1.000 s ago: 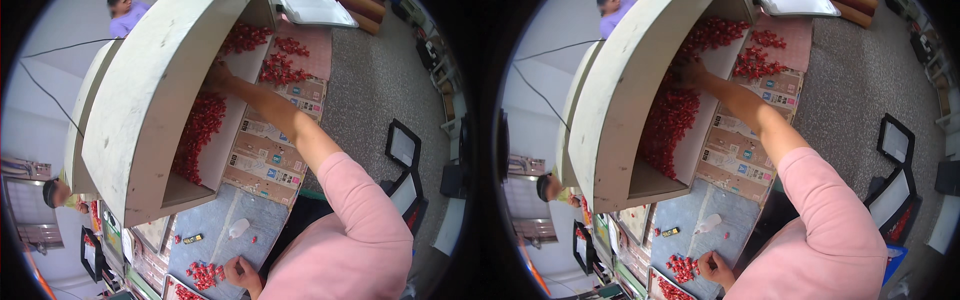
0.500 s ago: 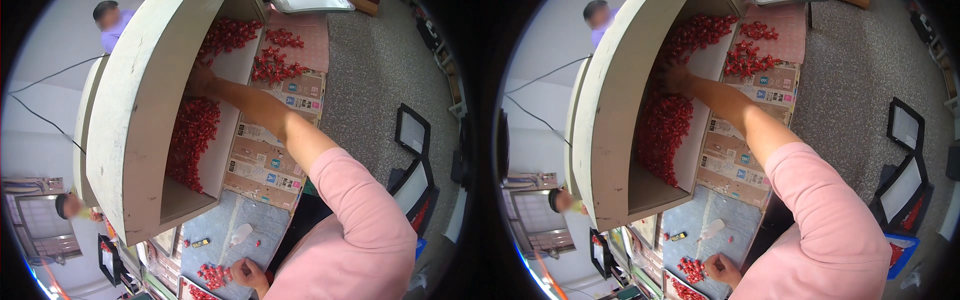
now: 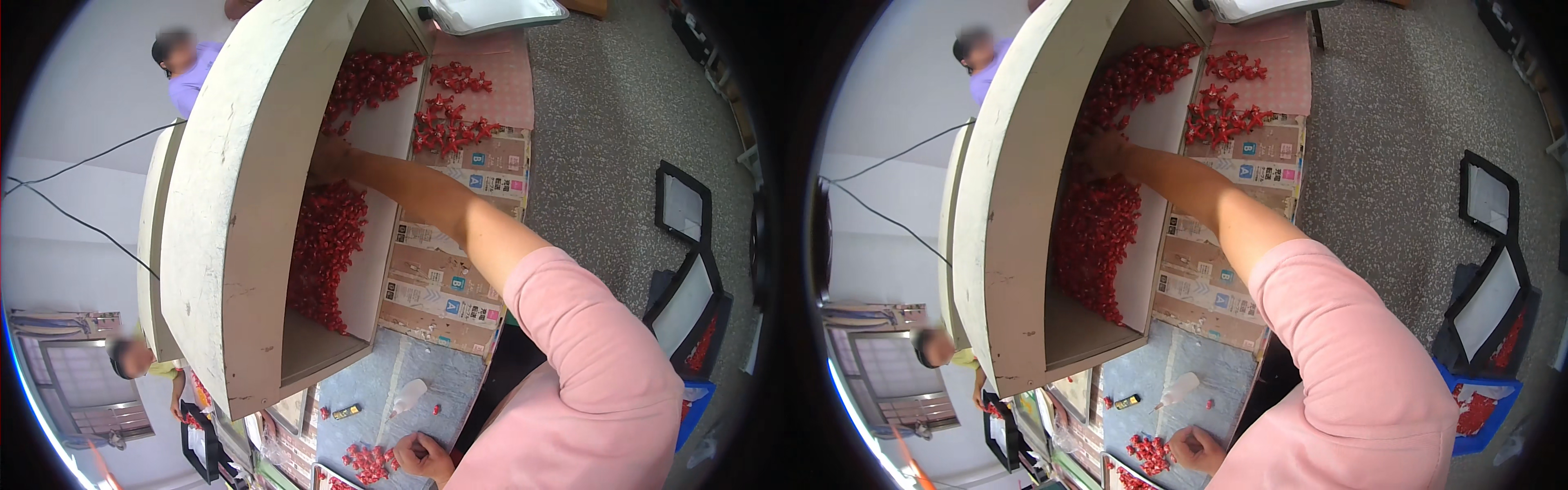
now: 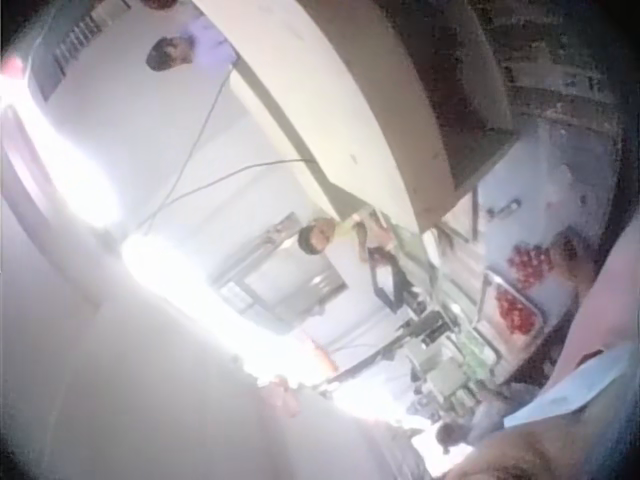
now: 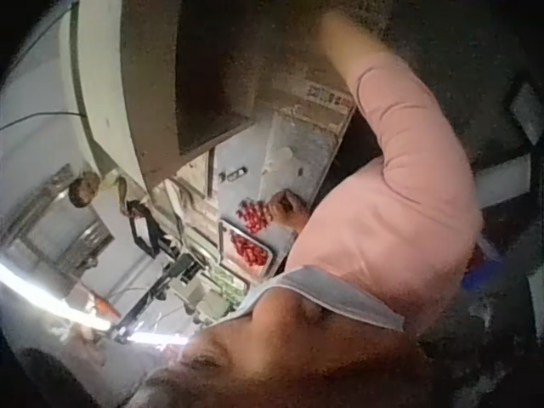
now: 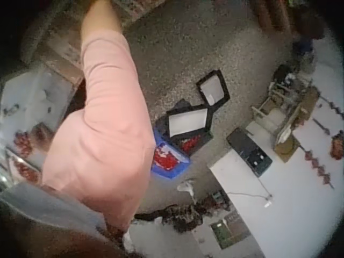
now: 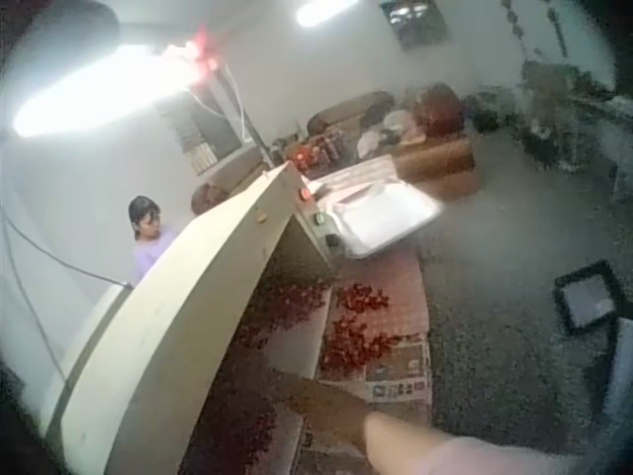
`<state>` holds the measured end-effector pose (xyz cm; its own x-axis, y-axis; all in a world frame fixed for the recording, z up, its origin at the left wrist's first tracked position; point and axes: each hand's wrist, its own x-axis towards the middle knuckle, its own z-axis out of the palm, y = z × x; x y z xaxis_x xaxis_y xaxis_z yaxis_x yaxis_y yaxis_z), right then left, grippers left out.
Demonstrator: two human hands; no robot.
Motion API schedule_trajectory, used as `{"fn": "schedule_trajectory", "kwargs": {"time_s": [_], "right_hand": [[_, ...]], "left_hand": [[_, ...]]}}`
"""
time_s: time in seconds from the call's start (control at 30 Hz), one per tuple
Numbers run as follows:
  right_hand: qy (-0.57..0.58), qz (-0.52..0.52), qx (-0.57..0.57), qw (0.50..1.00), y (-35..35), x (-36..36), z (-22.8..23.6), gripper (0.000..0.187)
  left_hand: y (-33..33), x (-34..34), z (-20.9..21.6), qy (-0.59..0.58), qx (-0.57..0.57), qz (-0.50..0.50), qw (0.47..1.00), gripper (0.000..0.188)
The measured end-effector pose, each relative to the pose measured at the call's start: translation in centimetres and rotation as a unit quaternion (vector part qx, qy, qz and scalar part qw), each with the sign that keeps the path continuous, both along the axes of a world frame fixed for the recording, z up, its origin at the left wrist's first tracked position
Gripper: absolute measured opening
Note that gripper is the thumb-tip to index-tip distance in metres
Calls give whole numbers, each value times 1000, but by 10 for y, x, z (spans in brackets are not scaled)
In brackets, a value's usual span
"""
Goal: The person applies a small amount of liquid from a white bottle onto red candies and then wraps them in red foil. The wrapped candies are placed into a cardboard box. Another person is visible in the background performing a similar task.
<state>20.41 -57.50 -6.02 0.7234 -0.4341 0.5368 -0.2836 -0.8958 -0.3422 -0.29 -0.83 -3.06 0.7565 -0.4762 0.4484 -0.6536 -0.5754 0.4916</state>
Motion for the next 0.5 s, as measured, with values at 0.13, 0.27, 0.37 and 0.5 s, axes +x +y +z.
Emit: {"fn": "schedule_trajectory", "kwargs": {"time_s": [0.13, 0.27, 0.37, 0.5], "right_hand": [[-4, -16, 27, 999, 7, -8, 5, 57], [32, -43, 23, 998, 16, -1, 11, 53], [44, -50, 52, 996, 8, 5, 6, 53], [25, -47, 85, 995, 1, 7, 1, 54]], "left_hand": [[-2, 0, 2, -12, 1, -7, 1000, 9], [7, 2, -2, -4, 12, -9, 1000, 8], [6, 4, -1, -4, 17, -19, 1000, 6], [6, 5, -1, 4, 28, -18, 999, 6]]}}
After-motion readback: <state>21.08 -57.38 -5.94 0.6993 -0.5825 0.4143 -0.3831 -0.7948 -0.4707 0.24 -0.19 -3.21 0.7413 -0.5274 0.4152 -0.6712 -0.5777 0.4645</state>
